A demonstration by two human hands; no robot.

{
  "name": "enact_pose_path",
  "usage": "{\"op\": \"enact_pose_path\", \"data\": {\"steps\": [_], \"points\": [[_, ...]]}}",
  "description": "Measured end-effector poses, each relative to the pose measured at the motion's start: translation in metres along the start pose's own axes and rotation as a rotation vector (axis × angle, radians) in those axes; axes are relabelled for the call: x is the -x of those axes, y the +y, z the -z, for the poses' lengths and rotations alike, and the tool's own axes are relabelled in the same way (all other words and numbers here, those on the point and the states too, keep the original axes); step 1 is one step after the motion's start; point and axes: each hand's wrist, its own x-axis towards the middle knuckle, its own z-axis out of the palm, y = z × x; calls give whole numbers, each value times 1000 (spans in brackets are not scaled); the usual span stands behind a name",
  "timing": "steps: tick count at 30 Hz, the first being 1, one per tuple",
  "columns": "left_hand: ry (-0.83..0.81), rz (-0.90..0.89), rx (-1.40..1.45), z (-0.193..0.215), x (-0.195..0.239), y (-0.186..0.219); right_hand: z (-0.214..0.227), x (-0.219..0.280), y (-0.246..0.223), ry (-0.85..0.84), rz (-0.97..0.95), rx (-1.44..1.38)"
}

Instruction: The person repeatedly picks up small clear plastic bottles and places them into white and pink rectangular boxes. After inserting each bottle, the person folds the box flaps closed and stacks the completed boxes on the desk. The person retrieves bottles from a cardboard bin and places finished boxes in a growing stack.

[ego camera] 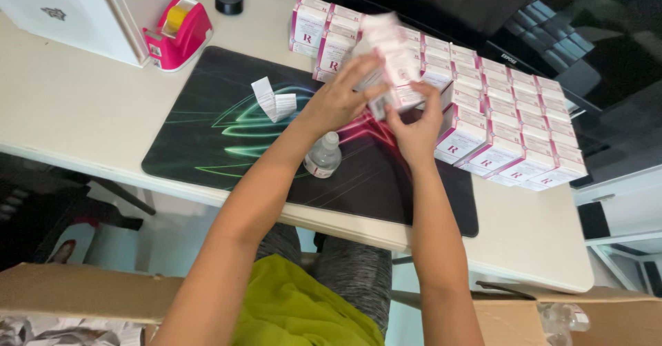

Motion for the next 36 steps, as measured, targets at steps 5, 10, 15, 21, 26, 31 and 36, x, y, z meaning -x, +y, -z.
{"op": "enact_pose_path", "data": {"steps": [5, 10, 15, 21, 26, 31, 36], "points": [[89, 531, 1120, 48, -25, 16, -15, 4, -18, 77, 314, -2], [110, 543, 1008, 42, -23, 3, -25, 12, -27, -44, 490, 394], [-121, 462, 559, 22, -4, -13, -22, 18, -28, 58, 497, 369], [-249, 479, 682, 45, -7, -5, -18, 20, -34, 50, 497, 429], [-23, 592, 562, 116, -21, -24, -15, 16, -39, 54, 506, 420], [-401, 602, 115, 152, 27, -33, -17, 17, -41, 86, 538, 399], [-337, 584, 449, 140, 58, -44, -27, 20, -53, 62, 574, 468]]}}
